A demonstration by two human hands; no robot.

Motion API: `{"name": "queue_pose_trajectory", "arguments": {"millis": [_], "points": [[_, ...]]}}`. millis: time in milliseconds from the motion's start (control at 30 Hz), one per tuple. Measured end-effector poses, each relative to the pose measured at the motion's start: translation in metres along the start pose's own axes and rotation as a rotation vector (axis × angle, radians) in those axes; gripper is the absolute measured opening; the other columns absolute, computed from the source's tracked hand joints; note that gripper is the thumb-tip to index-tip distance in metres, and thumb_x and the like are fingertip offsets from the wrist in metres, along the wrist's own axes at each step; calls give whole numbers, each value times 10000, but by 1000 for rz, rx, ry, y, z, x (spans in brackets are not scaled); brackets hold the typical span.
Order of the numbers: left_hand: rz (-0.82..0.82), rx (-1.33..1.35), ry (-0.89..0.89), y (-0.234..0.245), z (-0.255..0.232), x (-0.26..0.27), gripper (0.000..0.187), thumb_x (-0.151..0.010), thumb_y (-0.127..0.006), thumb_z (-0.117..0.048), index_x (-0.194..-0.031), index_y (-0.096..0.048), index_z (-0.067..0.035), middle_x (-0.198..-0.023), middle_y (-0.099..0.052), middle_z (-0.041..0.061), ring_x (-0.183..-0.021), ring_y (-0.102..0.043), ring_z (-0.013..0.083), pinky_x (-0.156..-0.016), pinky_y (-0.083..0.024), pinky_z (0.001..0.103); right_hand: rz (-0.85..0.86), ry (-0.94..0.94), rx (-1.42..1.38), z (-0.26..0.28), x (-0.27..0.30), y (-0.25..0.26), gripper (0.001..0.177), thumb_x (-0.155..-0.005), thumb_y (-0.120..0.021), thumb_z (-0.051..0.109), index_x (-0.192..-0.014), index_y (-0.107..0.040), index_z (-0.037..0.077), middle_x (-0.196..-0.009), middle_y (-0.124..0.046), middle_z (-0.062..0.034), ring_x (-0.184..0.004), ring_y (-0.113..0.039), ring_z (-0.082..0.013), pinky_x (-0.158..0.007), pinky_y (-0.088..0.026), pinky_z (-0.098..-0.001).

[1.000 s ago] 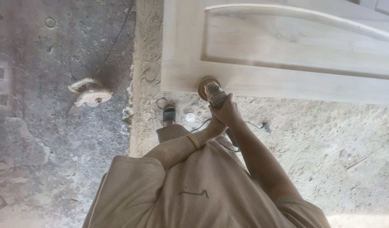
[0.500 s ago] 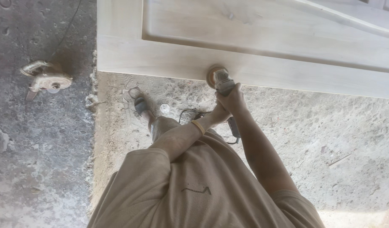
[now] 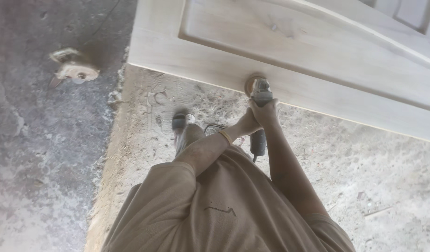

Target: The person uses a handheld electric sander to smooth the surface of a large, light-colored wooden door lying flat on the floor. They systematically move the sander across the door's panels and frame, using their left hand to guide the tool and stabilize the door.

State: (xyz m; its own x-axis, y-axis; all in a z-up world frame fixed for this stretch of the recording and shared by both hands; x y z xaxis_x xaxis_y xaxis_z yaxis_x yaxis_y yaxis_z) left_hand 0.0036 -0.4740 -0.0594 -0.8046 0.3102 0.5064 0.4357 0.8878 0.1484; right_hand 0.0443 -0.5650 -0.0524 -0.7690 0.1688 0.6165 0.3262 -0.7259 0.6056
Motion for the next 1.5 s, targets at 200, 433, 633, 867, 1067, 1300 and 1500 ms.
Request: {"name": "queue_pose_trajectory", "arguments": {"millis": [200,433,633,867,1067,1300,1500], "points": [[-249,390,-177,121,31,43,791,-828,-800,-262,-1383,-310,16,-1258,-565,180,-1115,-644,258,-900,-594,384,149,166,136,133,28,-80,891,-810,-818,539,-1236,-353,-90,-1186,-624,-362,-1091,-677,-476,-918,-585,-492],[-437,327,-189,252,75,81,740,-851,-822,-215,-1409,-393,12,-1256,-628,170,-1150,-654,252,-936,-559,384,208,229,232,268,60,-158,857,-793,-825,529,-1245,-385,-50,-1201,-645,-316,-1107,-678,-436,-948,-569,-479],[-569,364,-220,340,87,103,765,-841,-798,-158,-1411,-321,22,-1296,-530,159,-1191,-587,257,-959,-559,397,262,297,258,347,73,-210,874,-804,-814,496,-1289,-363,-74,-1213,-635,-321,-1111,-680,-434,-966,-572,-465],[-539,508,-259,353,93,94,692,-883,-743,-167,-1399,-314,2,-1297,-539,163,-1187,-582,233,-955,-550,383,209,404,277,367,65,-224,880,-783,-822,468,-1274,-360,-98,-1211,-620,-342,-1116,-658,-467,-956,-556,-489],[-418,525,-248,299,86,67,658,-920,-752,-189,-1395,-340,4,-1293,-540,159,-1184,-584,231,-959,-544,370,149,289,259,312,45,-192,861,-801,-822,478,-1244,-370,-106,-1164,-639,-369,-1097,-668,-483,-949,-564,-500],[-279,405,-231,236,58,46,719,-913,-752,-237,-1405,-295,19,-1313,-522,169,-1213,-573,247,-979,-526,389,60,174,157,248,30,-142,835,-780,-833,440,-1242,-382,-88,-1163,-647,-353,-1095,-678,-467,-927,-576,-492],[-109,306,-53,165,46,26,810,-921,-725,-352,-1449,-229,10,-1342,-514,187,-1231,-578,260,-999,-519,400,30,82,138,183,18,-97,841,-787,-831,451,-1255,-380,-83,-1163,-651,-340,-1092,-681,-452,-914,-584,-488]]}}
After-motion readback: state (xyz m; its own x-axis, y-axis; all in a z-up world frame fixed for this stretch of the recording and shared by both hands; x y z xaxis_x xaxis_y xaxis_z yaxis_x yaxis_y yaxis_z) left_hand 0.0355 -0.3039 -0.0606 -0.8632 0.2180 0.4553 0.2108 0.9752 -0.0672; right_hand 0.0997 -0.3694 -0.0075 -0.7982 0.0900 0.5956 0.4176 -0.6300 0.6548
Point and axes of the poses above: each hand's wrist, its own x-axis away from the middle knuckle, its own y-axis out of the back of the hand, z = x × y, the point moved 7 cm from there along -x, towards the middle knuckle
